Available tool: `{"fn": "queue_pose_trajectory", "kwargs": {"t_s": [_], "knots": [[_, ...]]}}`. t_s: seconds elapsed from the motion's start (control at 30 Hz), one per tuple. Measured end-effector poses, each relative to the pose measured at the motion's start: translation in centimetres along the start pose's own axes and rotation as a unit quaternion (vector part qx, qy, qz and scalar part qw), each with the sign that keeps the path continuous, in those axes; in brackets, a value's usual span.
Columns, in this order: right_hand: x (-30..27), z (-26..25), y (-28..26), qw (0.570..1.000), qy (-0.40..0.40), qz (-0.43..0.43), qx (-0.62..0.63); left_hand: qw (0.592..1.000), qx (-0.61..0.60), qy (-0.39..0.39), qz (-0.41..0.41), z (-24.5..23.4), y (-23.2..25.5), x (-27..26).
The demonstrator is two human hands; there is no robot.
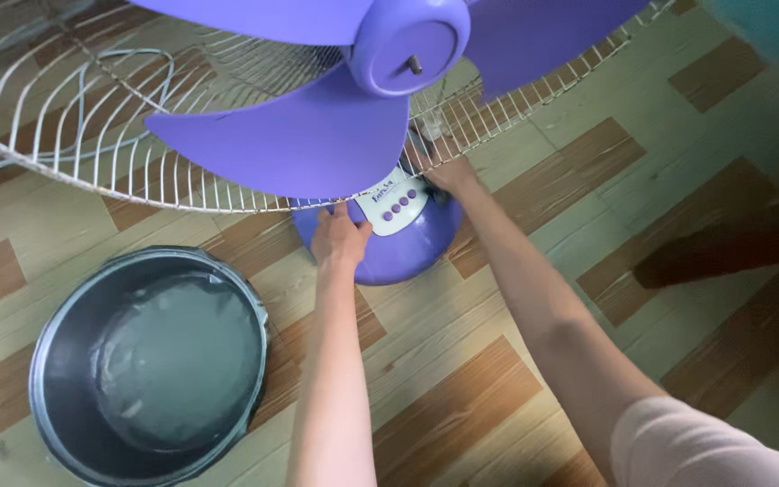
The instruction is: The person wrings out a cloth in a metal bowl of water, then wipes the base and blades of a purple electric fan. The person repeatedly dips the cloth in the bowl and continues wiping the fan blades and base.
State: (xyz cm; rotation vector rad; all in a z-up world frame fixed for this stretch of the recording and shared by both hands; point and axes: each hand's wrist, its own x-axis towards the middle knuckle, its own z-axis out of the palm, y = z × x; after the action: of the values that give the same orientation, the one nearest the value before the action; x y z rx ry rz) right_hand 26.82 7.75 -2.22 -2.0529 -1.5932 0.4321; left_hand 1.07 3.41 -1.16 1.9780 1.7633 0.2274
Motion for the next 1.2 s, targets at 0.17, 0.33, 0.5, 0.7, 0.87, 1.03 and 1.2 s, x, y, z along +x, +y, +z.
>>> {"fn": "queue_pose_trajectory", "kwargs": {"t_s": [0.17,0.33,0.5,0.7,0.87,1.03,1.2], "knots": [[-9.6,-0.4,2.5,0.982,0.124,-0.078,0.121,0.999,0.003,0.046,0.026,0.9,-0.5,0.0],[-18.6,2.6,-0.2,0.982,0.181,-0.012,-0.053,0.998,-0.012,0.045,0.032,1.5,-1.0,-0.3],[-22.9,0.8,-4.5,0.996,0.082,0.014,-0.012,0.990,-0.143,0.007,0.014,1.2,-2.5,-0.4],[-20.1,-2.0,-9.3,0.942,0.025,0.053,0.332,0.922,-0.382,0.068,-0.008,2.2,-7.0,-0.2],[-18.4,3.0,-14.3,0.957,0.109,-0.262,0.064,0.860,-0.482,0.164,-0.029,0.7,-9.7,1.2],[-15.1,8.2,-16.0,0.924,0.075,-0.359,-0.110,0.819,-0.532,0.216,0.003,-1.6,-9.8,0.5],[-7.2,13.0,-18.0,0.908,0.057,-0.320,-0.264,0.824,-0.524,0.216,-0.004,-5.0,-9.0,-1.4]]}}
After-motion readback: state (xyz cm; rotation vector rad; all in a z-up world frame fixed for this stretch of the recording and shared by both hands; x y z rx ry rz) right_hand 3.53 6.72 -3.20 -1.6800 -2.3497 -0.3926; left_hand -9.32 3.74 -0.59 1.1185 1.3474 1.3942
